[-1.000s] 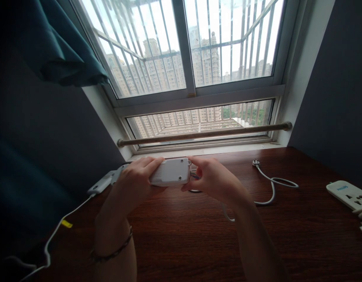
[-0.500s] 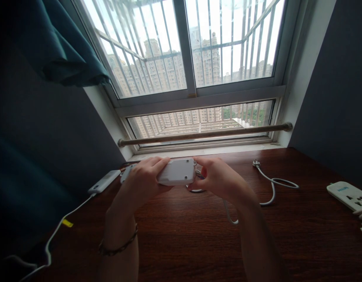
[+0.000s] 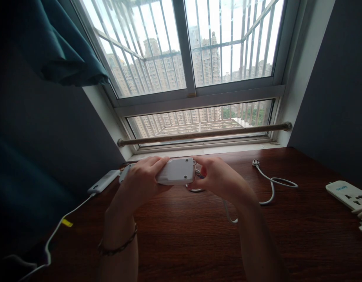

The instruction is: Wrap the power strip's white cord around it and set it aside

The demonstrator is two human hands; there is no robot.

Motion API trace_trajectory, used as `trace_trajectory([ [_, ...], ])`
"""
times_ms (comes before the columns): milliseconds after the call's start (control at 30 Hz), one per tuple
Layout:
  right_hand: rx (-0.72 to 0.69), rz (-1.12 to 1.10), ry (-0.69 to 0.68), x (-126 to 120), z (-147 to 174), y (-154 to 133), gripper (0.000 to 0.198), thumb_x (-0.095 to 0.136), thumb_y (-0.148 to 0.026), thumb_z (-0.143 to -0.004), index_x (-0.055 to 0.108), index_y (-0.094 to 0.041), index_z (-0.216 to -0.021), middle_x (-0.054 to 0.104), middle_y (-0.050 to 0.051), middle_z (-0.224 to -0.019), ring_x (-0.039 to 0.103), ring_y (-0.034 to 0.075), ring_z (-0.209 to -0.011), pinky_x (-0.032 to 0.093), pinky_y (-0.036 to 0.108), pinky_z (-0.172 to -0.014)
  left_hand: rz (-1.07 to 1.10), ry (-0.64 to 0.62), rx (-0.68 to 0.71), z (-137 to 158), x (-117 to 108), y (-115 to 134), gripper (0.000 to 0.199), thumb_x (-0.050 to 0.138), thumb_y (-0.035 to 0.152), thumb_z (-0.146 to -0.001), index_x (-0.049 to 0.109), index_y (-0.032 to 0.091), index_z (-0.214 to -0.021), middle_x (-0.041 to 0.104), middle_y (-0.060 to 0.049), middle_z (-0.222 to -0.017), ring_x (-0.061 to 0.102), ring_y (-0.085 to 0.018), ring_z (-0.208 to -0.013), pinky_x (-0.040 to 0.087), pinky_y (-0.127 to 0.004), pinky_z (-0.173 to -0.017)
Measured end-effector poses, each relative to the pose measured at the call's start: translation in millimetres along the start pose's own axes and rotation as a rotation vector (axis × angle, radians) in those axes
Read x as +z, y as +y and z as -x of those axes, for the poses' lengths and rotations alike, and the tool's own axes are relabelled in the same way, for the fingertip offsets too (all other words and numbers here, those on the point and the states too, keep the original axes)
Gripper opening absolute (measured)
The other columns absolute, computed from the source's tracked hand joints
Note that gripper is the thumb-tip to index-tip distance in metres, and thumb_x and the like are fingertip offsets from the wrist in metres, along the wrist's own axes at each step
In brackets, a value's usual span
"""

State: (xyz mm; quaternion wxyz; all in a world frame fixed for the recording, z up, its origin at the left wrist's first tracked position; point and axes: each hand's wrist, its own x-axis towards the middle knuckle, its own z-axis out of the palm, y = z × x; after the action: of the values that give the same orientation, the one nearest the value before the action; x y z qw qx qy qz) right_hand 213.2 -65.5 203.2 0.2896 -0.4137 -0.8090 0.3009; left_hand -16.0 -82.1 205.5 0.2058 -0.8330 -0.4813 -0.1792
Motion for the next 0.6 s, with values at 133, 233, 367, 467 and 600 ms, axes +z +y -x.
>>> trace_trajectory([
  [133, -0.007, 0.004, 0.003, 0.4, 0.4, 0.8, 0.03, 0.076, -0.03, -0.07, 0.061, -0.021, -0.094, 0.057, -0.005, -0.068, 0.053, 0.012, -0.062, 0.034, 0.024, -0.055, -0.008, 0.006, 0.002, -1.1, -0.7, -0.5, 0.051, 0.072, 0.024, -0.073, 0.055, 0.01, -0.119, 0.064, -0.013, -0.107, 0.058, -0.031, -0.097, 0.045, -0.044, -0.088],
  [233, -0.006, 0.007, 0.006, 0.8, 1.2, -0.2, 0.028, 0.075, -0.03, -0.07, 0.061, -0.02, -0.093, 0.057, -0.005, -0.068, 0.053, 0.012, -0.062, 0.034, 0.024, -0.055, -0.003, 0.003, 0.009, -1.3, -1.2, -1.0, 0.053, 0.074, 0.023, -0.072, 0.055, 0.008, -0.119, 0.064, -0.014, -0.107, 0.058, -0.032, -0.097, 0.045, -0.044, -0.088],
  [367, -0.003, 0.003, 0.011, 0.6, 1.2, -1.5, 0.029, 0.076, -0.03, -0.07, 0.061, -0.02, -0.092, 0.057, -0.005, -0.068, 0.053, 0.012, -0.062, 0.034, 0.024, -0.055, -0.007, 0.015, 0.014, -0.5, -0.5, -1.6, 0.053, 0.074, 0.025, -0.072, 0.054, 0.01, -0.119, 0.064, -0.014, -0.108, 0.058, -0.032, -0.099, 0.045, -0.044, -0.089],
  [467, -0.004, 0.002, 0.011, -0.2, 1.2, -1.6, 0.029, 0.076, -0.03, -0.07, 0.062, -0.02, -0.093, 0.057, -0.005, -0.068, 0.052, 0.012, -0.062, 0.034, 0.023, -0.055, -0.008, 0.011, 0.013, -0.6, 0.4, -1.5, 0.052, 0.073, 0.025, -0.073, 0.053, 0.012, -0.119, 0.064, -0.013, -0.109, 0.058, -0.031, -0.099, 0.045, -0.043, -0.09],
  [600, -0.002, -0.001, 0.002, -1.1, 1.5, -1.4, 0.029, 0.076, -0.03, -0.07, 0.062, -0.02, -0.094, 0.057, -0.005, -0.068, 0.052, 0.012, -0.062, 0.034, 0.023, -0.055, -0.017, 0.016, 0.02, -1.0, 0.8, -1.1, 0.053, 0.074, 0.025, -0.072, 0.053, 0.011, -0.119, 0.064, -0.013, -0.108, 0.058, -0.032, -0.098, 0.045, -0.043, -0.088],
])
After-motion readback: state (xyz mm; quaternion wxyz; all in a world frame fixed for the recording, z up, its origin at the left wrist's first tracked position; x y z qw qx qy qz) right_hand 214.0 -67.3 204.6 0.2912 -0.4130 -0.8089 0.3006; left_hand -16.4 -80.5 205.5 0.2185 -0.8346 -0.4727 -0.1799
